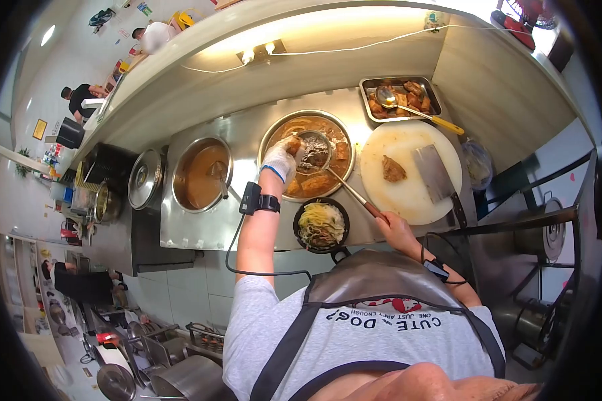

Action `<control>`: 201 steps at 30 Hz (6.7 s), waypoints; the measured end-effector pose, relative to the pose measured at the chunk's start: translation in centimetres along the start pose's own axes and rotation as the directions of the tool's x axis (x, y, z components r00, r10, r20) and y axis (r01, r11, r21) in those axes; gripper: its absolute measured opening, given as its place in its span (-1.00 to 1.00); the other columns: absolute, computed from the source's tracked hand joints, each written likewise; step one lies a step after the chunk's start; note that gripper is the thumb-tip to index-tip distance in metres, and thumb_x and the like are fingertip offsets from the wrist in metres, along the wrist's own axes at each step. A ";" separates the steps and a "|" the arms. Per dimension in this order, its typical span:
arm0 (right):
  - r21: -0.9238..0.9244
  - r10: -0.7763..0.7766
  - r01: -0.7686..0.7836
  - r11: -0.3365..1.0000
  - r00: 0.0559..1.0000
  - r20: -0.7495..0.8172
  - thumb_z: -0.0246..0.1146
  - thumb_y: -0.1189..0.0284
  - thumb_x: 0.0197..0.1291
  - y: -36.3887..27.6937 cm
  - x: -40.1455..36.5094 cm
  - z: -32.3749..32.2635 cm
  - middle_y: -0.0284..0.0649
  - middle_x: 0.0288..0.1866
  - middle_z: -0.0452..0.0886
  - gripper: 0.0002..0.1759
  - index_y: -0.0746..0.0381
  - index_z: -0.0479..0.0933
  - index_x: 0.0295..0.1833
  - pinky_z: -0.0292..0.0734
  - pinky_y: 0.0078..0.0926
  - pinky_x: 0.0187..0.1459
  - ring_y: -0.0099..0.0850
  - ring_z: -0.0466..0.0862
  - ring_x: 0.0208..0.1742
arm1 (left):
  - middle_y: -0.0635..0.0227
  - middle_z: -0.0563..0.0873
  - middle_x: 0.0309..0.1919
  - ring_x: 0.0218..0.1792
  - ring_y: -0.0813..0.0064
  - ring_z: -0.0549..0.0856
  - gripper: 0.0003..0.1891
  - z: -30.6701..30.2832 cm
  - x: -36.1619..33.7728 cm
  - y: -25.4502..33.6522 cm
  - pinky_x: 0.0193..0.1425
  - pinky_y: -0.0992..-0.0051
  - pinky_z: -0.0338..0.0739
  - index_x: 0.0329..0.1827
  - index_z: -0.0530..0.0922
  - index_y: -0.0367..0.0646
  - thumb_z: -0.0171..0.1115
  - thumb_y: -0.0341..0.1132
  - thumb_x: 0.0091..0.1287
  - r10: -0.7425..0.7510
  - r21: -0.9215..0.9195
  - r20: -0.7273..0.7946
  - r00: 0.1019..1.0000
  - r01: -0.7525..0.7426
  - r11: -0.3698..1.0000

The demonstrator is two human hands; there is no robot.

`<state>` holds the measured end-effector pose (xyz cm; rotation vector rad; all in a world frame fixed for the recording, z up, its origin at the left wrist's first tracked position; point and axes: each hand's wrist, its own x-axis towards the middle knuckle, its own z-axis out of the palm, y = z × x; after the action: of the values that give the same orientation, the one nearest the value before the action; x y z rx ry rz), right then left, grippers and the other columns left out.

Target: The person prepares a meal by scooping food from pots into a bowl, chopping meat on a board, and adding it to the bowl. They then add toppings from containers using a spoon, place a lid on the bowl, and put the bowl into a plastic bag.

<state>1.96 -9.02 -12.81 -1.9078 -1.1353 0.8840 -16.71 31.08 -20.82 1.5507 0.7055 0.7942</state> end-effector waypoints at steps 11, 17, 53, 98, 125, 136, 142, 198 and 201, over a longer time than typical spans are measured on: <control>0.034 0.069 -0.072 0.997 0.995 0.067 0.15 0.34 0.28 0.2 0.3 0.8 0.05 -0.20 0.68 -0.63 0.29 0.54 0.12 0.55 -0.19 -0.13 -0.08 0.69 -0.17 | 0.12 0.61 -0.08 -0.01 0.25 0.63 -0.77 6.3 -2.1 11.0 0.16 0.32 0.69 0.10 0.48 -0.32 0.03 -0.58 0.41 -0.516 -0.659 -0.075 0.854 0.345 0.668; 0.056 0.138 -0.145 0.988 0.985 0.108 0.20 0.28 0.26 -0.9 0.3 1.0 0.06 -0.25 0.68 -0.57 0.31 0.51 0.16 0.56 -0.20 -0.12 -0.05 0.70 -0.20 | 0.18 0.57 0.08 0.08 0.28 0.60 -0.68 9.3 -2.9 13.1 0.25 0.21 0.59 0.23 0.43 -0.26 0.12 -0.48 0.43 -0.482 -0.556 0.000 0.876 0.400 0.728; 0.034 0.097 -0.092 0.995 0.962 -0.257 0.32 0.34 0.21 14.5 -2.7 -22.1 -0.07 -0.48 0.61 -0.74 0.30 0.46 -0.19 0.54 -0.27 -0.42 -0.18 0.68 -0.47 | 0.06 0.73 -0.15 -0.05 0.08 0.69 -0.70 34.1 -6.0 10.6 0.09 0.19 0.54 -0.03 0.64 -0.15 0.22 -0.28 0.19 -0.170 0.812 0.303 0.938 -0.161 0.561; -0.351 -0.128 0.119 0.929 0.992 -0.004 0.22 0.20 0.33 12.2 -2.8 -22.8 0.13 -0.36 0.63 -0.66 0.29 0.44 -0.09 0.50 0.00 -0.28 0.15 0.64 -0.27 | 0.10 0.66 -0.15 -0.20 0.05 0.67 -0.78 37.2 -12.1 8.9 -0.14 0.21 0.58 -0.17 0.64 -0.18 0.20 -0.50 0.10 0.433 0.878 0.216 0.875 -0.368 0.307; -0.411 -0.176 0.186 0.892 0.982 0.062 0.22 0.19 0.35 11.1 0.5 -20.6 0.21 -0.46 0.59 -0.61 0.35 0.38 -0.20 0.49 0.05 -0.35 0.20 0.62 -0.35 | 0.08 0.68 -0.31 -0.19 0.06 0.67 -0.70 37.4 -15.2 12.0 -0.07 0.13 0.52 -0.21 0.61 -0.23 0.38 -0.19 0.14 0.130 0.856 -0.099 0.987 0.018 0.516; -0.321 -0.159 0.148 0.935 0.987 -0.010 0.22 0.18 0.35 9.2 0.1 -21.1 0.21 -0.46 0.58 -0.60 0.34 0.38 -0.21 0.47 0.05 -0.36 0.22 0.61 -0.35 | 0.12 0.68 -0.31 -0.27 0.03 0.67 -0.72 36.9 -13.4 10.2 -0.17 0.14 0.52 -0.18 0.60 -0.16 0.39 -0.25 0.09 0.244 0.879 -0.061 0.968 -0.064 0.473; -0.491 -0.073 0.093 0.866 0.996 0.059 0.20 0.15 0.36 11.0 0.0 -18.1 0.15 -0.48 0.62 -0.60 0.32 0.39 -0.20 0.52 0.04 -0.38 0.16 0.65 -0.37 | 0.11 0.68 -0.37 -0.24 0.03 0.66 -0.78 36.7 -14.7 9.2 -0.14 0.10 0.52 -0.25 0.62 -0.16 0.38 -0.27 0.10 0.174 0.854 -0.067 0.982 -0.034 0.519; -0.453 -0.119 0.183 0.873 0.979 0.165 0.24 0.14 0.32 10.6 0.6 -18.8 0.20 -0.47 0.61 -0.54 0.40 0.43 -0.27 0.55 -0.02 -0.32 0.15 0.66 -0.38 | 0.11 0.66 -0.22 -0.17 0.05 0.66 -0.83 37.9 -16.9 12.4 -0.06 0.11 0.53 -0.23 0.62 -0.18 0.28 -0.32 0.16 0.241 0.865 -0.024 0.970 -0.101 0.492; -0.306 -0.209 0.237 0.922 0.970 0.122 0.24 0.14 0.32 12.3 1.3 -18.9 0.21 -0.45 0.61 -0.54 0.40 0.45 -0.28 0.55 -0.02 -0.29 0.16 0.66 -0.36 | 0.09 0.65 -0.24 -0.22 0.05 0.68 -0.87 38.6 -16.4 11.6 -0.10 0.11 0.56 -0.29 0.61 -0.17 0.25 -0.34 0.15 0.260 0.871 0.074 0.963 -0.190 0.453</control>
<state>23.20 -16.57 -14.15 -1.9538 -1.5955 0.6940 5.06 -5.92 -13.60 2.6282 1.0682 0.7002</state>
